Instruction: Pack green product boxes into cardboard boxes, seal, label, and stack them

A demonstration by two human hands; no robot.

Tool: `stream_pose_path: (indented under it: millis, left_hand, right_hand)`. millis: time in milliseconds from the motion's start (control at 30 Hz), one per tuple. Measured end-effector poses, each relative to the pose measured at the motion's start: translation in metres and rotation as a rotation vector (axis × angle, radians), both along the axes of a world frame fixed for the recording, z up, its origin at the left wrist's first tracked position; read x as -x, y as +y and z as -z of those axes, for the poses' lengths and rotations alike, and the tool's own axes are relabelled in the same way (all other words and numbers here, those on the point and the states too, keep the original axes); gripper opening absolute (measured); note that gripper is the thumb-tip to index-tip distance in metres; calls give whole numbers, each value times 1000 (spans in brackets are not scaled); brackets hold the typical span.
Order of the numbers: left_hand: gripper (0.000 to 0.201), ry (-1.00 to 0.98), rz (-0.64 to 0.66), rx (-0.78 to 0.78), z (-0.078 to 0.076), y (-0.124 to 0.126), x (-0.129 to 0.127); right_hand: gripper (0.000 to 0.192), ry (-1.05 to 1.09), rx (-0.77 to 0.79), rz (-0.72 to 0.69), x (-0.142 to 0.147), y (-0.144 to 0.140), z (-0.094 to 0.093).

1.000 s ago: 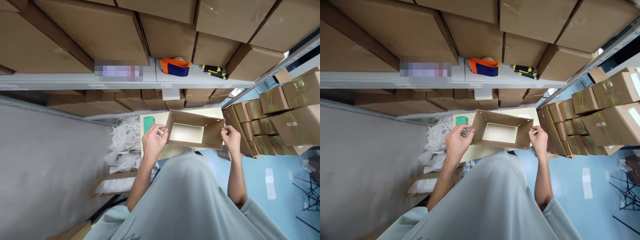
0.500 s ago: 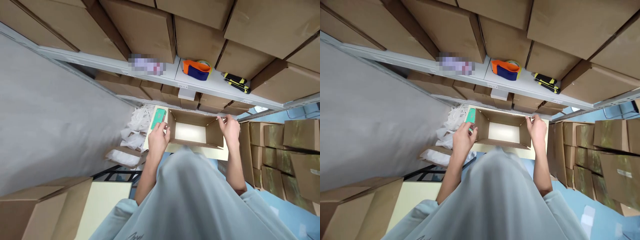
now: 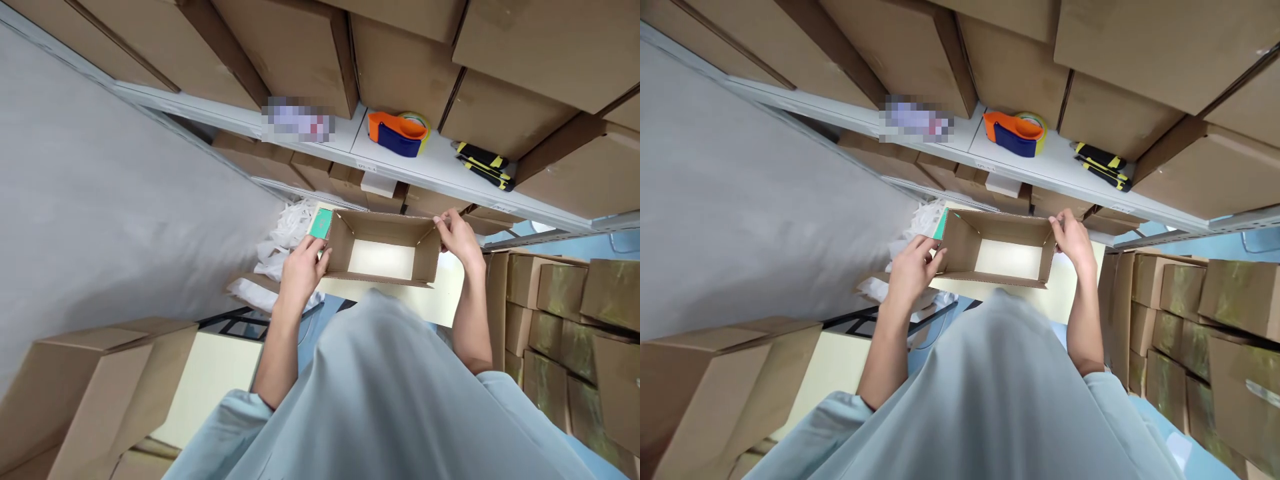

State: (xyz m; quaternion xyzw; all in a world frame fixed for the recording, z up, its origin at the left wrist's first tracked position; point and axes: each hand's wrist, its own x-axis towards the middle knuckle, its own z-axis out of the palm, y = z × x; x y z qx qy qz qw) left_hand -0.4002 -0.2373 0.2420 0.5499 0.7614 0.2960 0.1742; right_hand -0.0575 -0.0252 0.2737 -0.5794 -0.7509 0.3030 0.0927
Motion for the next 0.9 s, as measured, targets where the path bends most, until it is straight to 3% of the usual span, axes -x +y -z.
stream_pose_path:
  millis: [133,233,367,467,667,900]
  left_hand:
    - [16,106,28,71,-5,-3,6]
    - [17,140,51,78,-7,-8,9]
    - [13,110,66,43,-4,-6,4]
    - [9,59,12,25,-1,9,-11]
    - [7,-50,51,31,5,30,-40]
    - [13,-249,169,-36,15,14,-5]
  right_hand:
    - [38,14,-122,-43,-4,21,3]
    - [38,25,-144,5,1,32,10]
    - [47,84,-167,63,10,28,15]
    - [52,119,-174,119,12,13,18]
    - [63,242,-193,463,8,-20,32]
    - [54,540,60,291,-20,-101,19]
